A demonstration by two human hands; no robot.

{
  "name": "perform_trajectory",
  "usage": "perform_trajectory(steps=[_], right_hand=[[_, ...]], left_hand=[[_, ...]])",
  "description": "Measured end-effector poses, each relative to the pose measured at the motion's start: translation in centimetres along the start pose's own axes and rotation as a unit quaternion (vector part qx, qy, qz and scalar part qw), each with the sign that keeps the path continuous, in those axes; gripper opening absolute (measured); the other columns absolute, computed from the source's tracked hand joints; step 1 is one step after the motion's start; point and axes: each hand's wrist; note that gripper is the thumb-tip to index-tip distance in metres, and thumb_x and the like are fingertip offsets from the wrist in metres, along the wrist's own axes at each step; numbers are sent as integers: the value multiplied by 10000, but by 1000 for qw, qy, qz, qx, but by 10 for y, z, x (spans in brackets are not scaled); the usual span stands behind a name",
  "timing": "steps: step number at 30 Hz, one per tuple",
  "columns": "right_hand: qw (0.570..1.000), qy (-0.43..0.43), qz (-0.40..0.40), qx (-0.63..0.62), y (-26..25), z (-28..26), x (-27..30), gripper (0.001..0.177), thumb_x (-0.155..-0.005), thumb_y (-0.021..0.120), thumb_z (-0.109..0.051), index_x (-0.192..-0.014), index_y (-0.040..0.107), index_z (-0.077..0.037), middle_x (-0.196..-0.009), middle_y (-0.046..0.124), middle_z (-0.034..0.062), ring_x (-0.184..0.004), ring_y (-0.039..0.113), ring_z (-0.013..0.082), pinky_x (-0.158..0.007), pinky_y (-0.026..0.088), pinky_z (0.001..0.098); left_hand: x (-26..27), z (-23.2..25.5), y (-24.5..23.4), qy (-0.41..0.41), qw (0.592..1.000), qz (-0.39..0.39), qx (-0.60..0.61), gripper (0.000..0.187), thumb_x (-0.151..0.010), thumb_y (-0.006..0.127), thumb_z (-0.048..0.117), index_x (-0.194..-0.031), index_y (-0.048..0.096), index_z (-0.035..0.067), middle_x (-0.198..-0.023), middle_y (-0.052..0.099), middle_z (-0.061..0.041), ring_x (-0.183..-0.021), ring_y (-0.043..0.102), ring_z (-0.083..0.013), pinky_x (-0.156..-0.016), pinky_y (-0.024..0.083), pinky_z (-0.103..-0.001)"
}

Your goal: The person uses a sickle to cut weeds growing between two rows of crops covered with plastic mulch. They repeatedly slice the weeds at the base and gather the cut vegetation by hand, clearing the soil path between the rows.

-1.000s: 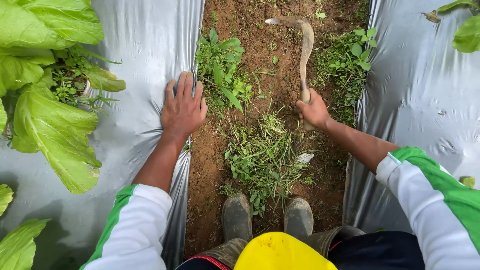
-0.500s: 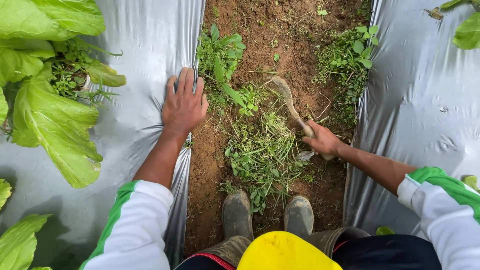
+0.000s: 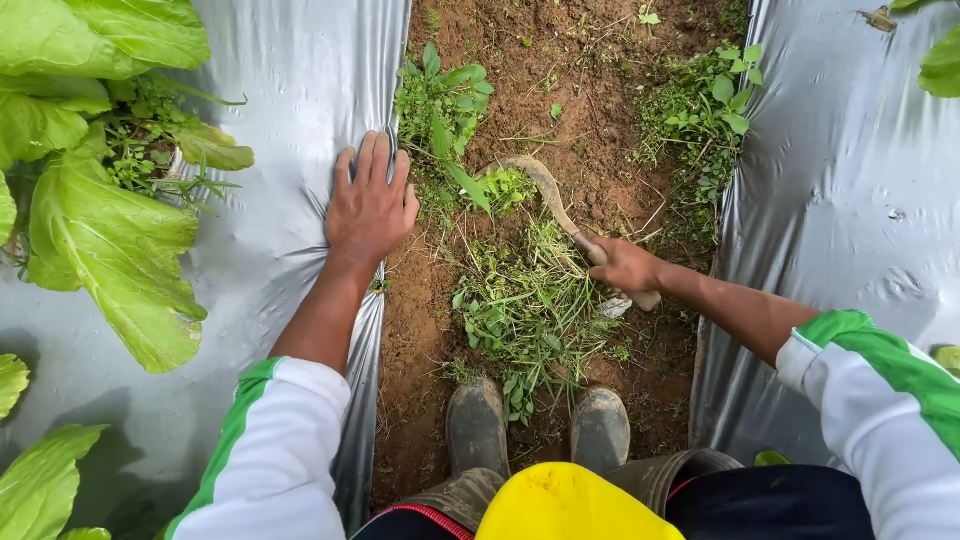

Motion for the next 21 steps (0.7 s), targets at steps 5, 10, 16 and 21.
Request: perform_trajectory(steps=[5, 10, 16, 21], right_hand=[[999, -1, 45, 31, -18, 10, 4, 204, -993, 557, -87, -1186, 531, -28, -748, 606, 119, -524, 614, 189, -509, 547, 317], [963, -70, 219, -139, -18, 18, -40, 210, -986, 557, -74, -1186, 499, -48, -722, 614, 102, -502, 627, 196, -481, 532, 334], [996, -9, -15, 85, -13, 41, -20, 635, -900, 589, -60, -1513, 424, -32, -877, 645, 245, -536, 642, 232, -473, 572, 330], [989, -7, 20, 145, -25, 90, -31, 476, -962, 621, -161, -1408, 512, -33, -1062, 720, 283, -591, 729, 304, -615, 642, 410]], left_hand=[[0, -2, -2, 7, 1000, 14, 1, 413, -1063, 452, 351, -1393, 539, 118, -1466, 500, -210, -1465, 416, -307, -1161, 263, -503], [-1, -3, 2, 3, 1000, 24, -2, 424, -1056, 468, 360, -1393, 543, 115, -1473, 495, -210, -1466, 417, -308, -1157, 274, -507], [0, -2, -2, -1, 1000, 0, 0, 420, -1063, 445, 347, -1405, 544, 123, -1483, 492, -201, -1465, 408, -302, -1160, 257, -496], [1, -1, -3, 2, 1000, 3, -4, 420, -1069, 440, 356, -1401, 556, 127, -1483, 498, -200, -1470, 404, -300, -1159, 249, -498]])
Point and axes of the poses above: each hand's wrist, its own x-axis away from the middle knuckle, its own y-axis out of the palm, z = x × y
